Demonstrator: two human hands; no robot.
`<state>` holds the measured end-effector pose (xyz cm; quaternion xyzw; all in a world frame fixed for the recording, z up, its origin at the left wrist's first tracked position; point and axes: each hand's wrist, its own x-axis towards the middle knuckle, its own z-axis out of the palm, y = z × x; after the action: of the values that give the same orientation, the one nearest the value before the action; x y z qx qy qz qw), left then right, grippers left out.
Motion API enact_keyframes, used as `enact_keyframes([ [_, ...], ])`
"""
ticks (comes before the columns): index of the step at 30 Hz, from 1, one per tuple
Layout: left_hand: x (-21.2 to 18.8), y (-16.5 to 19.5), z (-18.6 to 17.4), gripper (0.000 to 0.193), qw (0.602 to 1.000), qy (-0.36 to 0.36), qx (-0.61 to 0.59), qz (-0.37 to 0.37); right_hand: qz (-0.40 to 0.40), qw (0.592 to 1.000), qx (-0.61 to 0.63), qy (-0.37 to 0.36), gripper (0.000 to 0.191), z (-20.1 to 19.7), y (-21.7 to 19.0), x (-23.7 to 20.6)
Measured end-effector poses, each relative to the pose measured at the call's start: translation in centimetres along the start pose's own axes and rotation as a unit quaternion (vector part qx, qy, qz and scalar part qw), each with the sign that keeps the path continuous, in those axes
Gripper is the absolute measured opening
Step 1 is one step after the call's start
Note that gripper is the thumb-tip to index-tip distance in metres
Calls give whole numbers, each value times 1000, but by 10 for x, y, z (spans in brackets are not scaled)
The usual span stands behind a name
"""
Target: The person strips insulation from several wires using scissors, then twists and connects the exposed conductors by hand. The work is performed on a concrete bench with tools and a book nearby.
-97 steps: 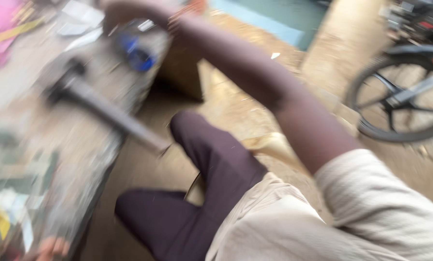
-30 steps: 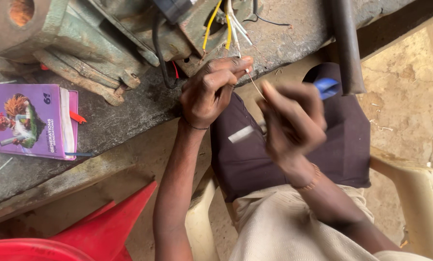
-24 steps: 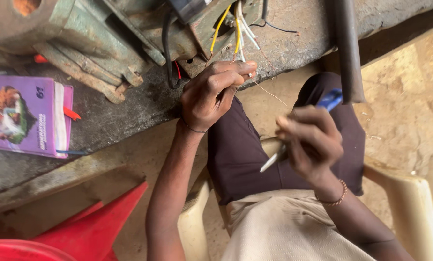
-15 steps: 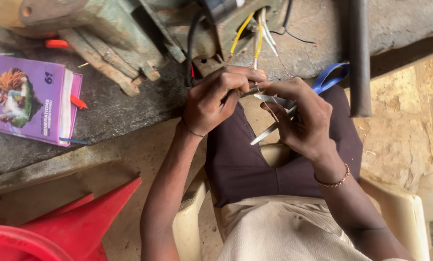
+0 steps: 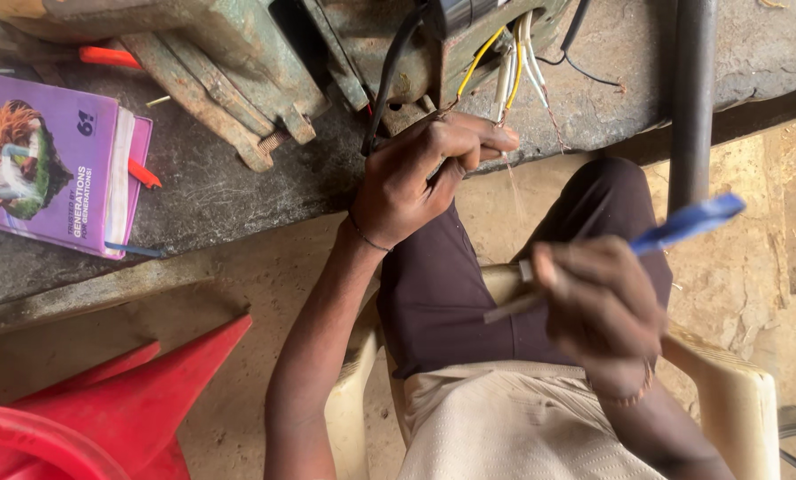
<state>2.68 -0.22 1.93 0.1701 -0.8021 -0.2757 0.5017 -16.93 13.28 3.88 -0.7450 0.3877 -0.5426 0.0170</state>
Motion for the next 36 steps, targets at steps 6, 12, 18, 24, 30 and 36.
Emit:
enact_keyframes([
  [6, -2, 0, 2, 29, 1000, 4, -28, -3, 117, 992, -8, -46, 15, 8, -2, -10],
  [12, 1, 6, 5, 30, 997, 67, -31, 3, 282, 951, 126, 1, 28, 26, -19, 17],
  [18, 2, 13, 6, 30, 997, 70, 10, -6, 312, 918, 212, 125, 32, 60, -15, 23],
  [24, 5, 15, 6, 31, 998, 65, 4, 16, 296, 916, 212, 171, 20, 69, -13, 10],
  [30, 5, 10, 7, 33, 997, 80, -15, 13, 177, 955, 135, 194, 24, 29, -44, 2],
  [36, 1, 11, 7, 33, 998, 68, -6, 4, 262, 943, 140, 150, 33, 33, -17, -1],
])
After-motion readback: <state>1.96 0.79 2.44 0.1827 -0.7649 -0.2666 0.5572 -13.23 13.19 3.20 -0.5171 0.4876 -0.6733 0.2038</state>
